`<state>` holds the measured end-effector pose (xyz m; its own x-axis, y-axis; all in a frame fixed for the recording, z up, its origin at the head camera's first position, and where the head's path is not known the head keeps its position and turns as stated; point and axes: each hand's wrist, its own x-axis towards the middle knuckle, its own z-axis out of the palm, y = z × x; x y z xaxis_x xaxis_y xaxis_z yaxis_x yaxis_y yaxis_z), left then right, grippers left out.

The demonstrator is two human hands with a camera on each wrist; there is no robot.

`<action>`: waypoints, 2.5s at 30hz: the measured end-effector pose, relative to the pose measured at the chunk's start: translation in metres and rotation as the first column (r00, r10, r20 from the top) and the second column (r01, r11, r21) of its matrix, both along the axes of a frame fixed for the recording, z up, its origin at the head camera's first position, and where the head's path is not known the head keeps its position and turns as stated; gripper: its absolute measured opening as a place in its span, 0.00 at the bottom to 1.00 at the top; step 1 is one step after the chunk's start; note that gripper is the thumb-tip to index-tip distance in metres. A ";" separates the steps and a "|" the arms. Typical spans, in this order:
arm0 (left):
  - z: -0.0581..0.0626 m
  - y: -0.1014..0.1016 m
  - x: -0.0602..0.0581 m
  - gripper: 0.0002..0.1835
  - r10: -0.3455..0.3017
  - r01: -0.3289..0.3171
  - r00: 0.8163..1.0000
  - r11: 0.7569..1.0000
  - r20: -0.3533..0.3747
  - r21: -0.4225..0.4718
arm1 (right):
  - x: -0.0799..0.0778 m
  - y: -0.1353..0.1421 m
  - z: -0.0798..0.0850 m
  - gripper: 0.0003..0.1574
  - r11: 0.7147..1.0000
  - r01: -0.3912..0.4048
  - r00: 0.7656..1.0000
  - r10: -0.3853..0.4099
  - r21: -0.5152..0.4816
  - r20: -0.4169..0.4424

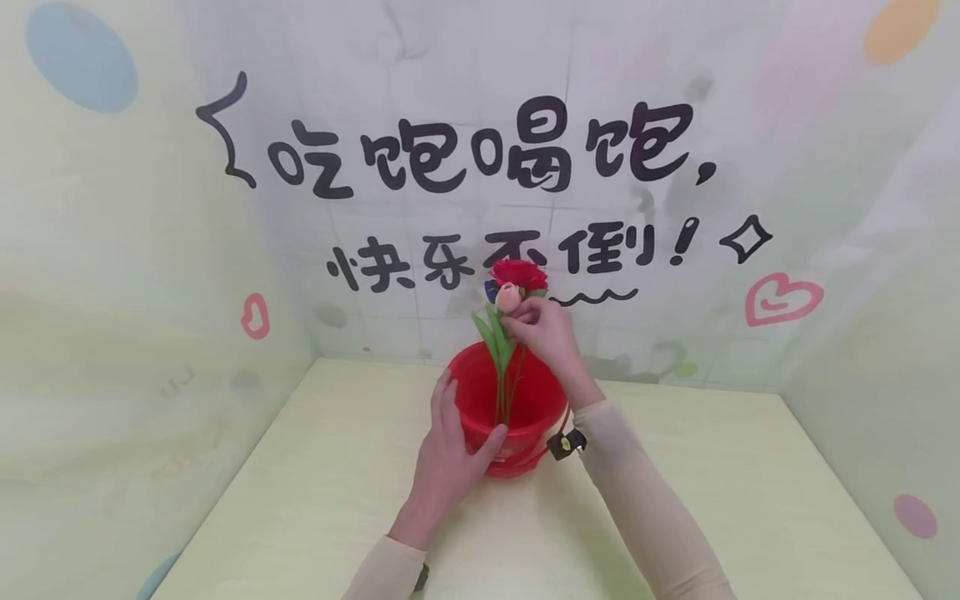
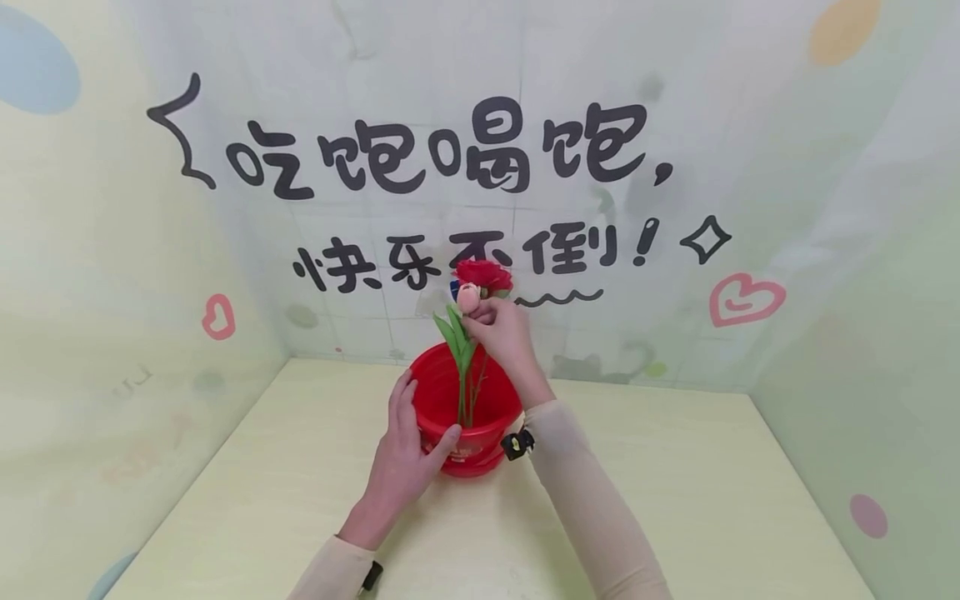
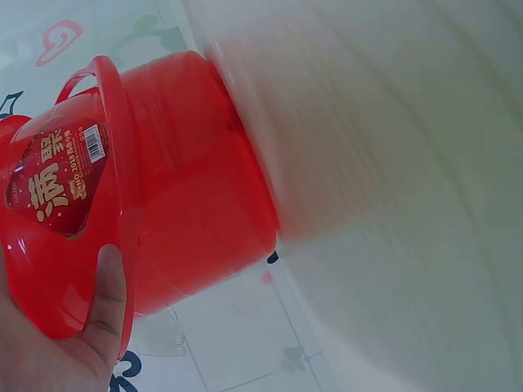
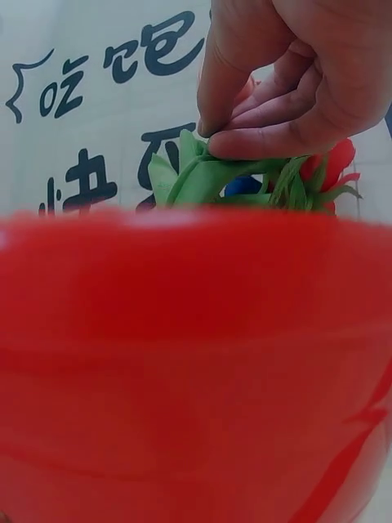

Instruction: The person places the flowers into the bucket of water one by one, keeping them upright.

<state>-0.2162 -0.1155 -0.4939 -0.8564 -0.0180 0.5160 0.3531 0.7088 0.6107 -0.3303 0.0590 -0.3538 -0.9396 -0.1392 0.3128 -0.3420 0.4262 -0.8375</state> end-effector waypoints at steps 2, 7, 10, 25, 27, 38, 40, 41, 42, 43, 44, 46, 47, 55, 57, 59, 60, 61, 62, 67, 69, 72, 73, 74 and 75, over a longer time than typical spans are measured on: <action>0.001 0.000 0.000 0.60 0.001 -0.001 1.000 1.000 0.000 -0.001 | -0.001 -0.001 -0.002 0.12 1.000 -0.002 1.000 0.002 0.003 0.004; 0.001 0.000 0.000 0.60 0.005 -0.005 1.000 1.000 0.002 -0.003 | 0.000 -0.004 -0.006 0.13 1.000 -0.007 1.000 0.007 0.014 0.000; 0.000 0.000 0.000 0.61 0.006 -0.006 1.000 1.000 0.005 -0.008 | 0.001 -0.004 -0.011 0.13 1.000 -0.009 1.000 0.009 0.016 0.006; 0.002 -0.002 -0.001 0.59 0.018 -0.018 1.000 1.000 -0.003 -0.018 | -0.005 -0.016 -0.017 0.13 0.997 -0.045 0.998 0.043 0.055 0.040; 0.001 -0.002 -0.001 0.59 0.014 -0.014 1.000 1.000 -0.006 -0.015 | -0.004 -0.015 -0.021 0.13 0.997 -0.045 0.998 0.043 0.062 0.040; 0.000 0.002 0.002 0.59 0.003 -0.003 1.000 1.000 0.013 0.012 | 0.056 0.024 -0.026 0.15 0.964 -0.074 0.997 0.072 -0.255 -0.014; 0.002 0.001 0.002 0.60 0.010 -0.010 1.000 1.000 0.022 0.025 | 0.074 0.033 -0.021 0.17 0.950 -0.083 0.997 0.081 -0.301 -0.021; 0.002 0.001 0.002 0.60 0.010 -0.010 1.000 1.000 0.025 0.028 | 0.083 0.038 -0.019 0.17 0.945 -0.084 0.996 0.080 -0.317 -0.023; 0.003 0.001 0.002 0.60 0.008 -0.008 1.000 1.000 0.024 0.029 | 0.091 0.042 -0.017 0.17 0.942 -0.078 0.997 0.075 -0.327 -0.022; 0.003 0.001 0.001 0.60 0.006 -0.007 1.000 1.000 0.027 0.029 | 0.098 0.047 -0.016 0.17 0.941 -0.069 0.998 0.066 -0.332 -0.020; 0.003 0.001 0.001 0.60 0.008 -0.009 0.999 1.000 0.033 0.028 | 0.105 0.050 -0.015 0.17 0.938 -0.063 0.998 0.060 -0.340 -0.019; 0.004 0.000 0.001 0.61 0.008 -0.009 0.999 1.000 0.038 0.025 | 0.114 0.056 -0.016 0.16 0.937 -0.047 0.999 0.047 -0.347 -0.009; 0.004 -0.001 0.001 0.61 0.011 -0.012 0.999 1.000 0.039 0.026 | 0.116 0.057 -0.016 0.16 0.936 -0.046 0.999 0.048 -0.349 -0.004; 0.009 -0.005 -0.006 0.61 0.008 -0.009 1.000 0.999 0.018 0.035 | 0.104 0.064 -0.026 0.14 0.986 -0.025 1.000 0.022 -0.165 -0.019; 0.010 -0.004 -0.007 0.61 -0.005 0.004 1.000 0.999 0.018 0.032 | 0.103 0.067 -0.028 0.13 0.994 -0.022 0.999 0.019 -0.112 -0.030; 0.010 -0.003 -0.007 0.61 -0.010 0.010 1.000 1.000 0.021 0.029 | 0.102 0.070 -0.030 0.13 0.996 -0.029 0.999 0.027 -0.082 -0.033; 0.010 -0.002 -0.007 0.61 -0.011 0.010 1.000 1.000 0.024 0.028 | 0.102 0.071 -0.031 0.14 0.997 -0.036 0.999 0.034 -0.072 -0.031; 0.010 -0.001 -0.007 0.61 -0.009 0.008 1.000 1.000 0.029 0.026 | 0.102 0.072 -0.031 0.14 0.998 -0.040 0.999 0.038 -0.057 -0.034; 0.010 -0.001 -0.006 0.61 -0.008 0.007 0.999 1.000 0.034 0.025 | 0.102 0.073 -0.032 0.15 0.999 -0.035 0.999 0.034 -0.039 -0.042; 0.013 -0.002 -0.001 0.63 0.000 0.001 0.996 1.000 0.084 -0.008 | 0.099 0.074 -0.033 0.23 0.985 0.083 0.991 -0.066 0.151 -0.117; 0.020 -0.005 0.003 0.63 0.031 -0.021 0.992 0.996 0.123 -0.081 | 0.098 0.073 -0.035 0.30 0.956 0.135 0.985 -0.102 0.261 -0.137; 0.038 -0.010 0.006 0.62 0.093 -0.049 0.982 0.965 0.161 -0.259 | 0.098 0.072 -0.038 0.39 0.901 0.156 0.986 -0.116 0.404 -0.123; 0.045 -0.012 0.006 0.61 0.110 -0.054 0.981 0.945 0.159 -0.324 | 0.098 0.072 -0.038 0.40 0.888 0.156 0.987 -0.120 0.432 -0.108; 0.051 -0.014 0.006 0.61 0.126 -0.057 0.980 0.922 0.157 -0.383 | 0.099 0.073 -0.038 0.41 0.876 0.155 0.988 -0.126 0.457 -0.095; 0.058 -0.017 0.005 0.60 0.130 -0.052 0.979 0.903 0.155 -0.426 | 0.099 0.074 -0.037 0.42 0.867 0.151 0.988 -0.130 0.475 -0.078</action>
<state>-0.2114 -0.1321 -0.4361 -0.9386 0.0841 0.3347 0.1897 0.9359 0.2968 -0.2312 0.1332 -0.3910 -0.9478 -0.1494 0.2816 -0.2788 0.8168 -0.5052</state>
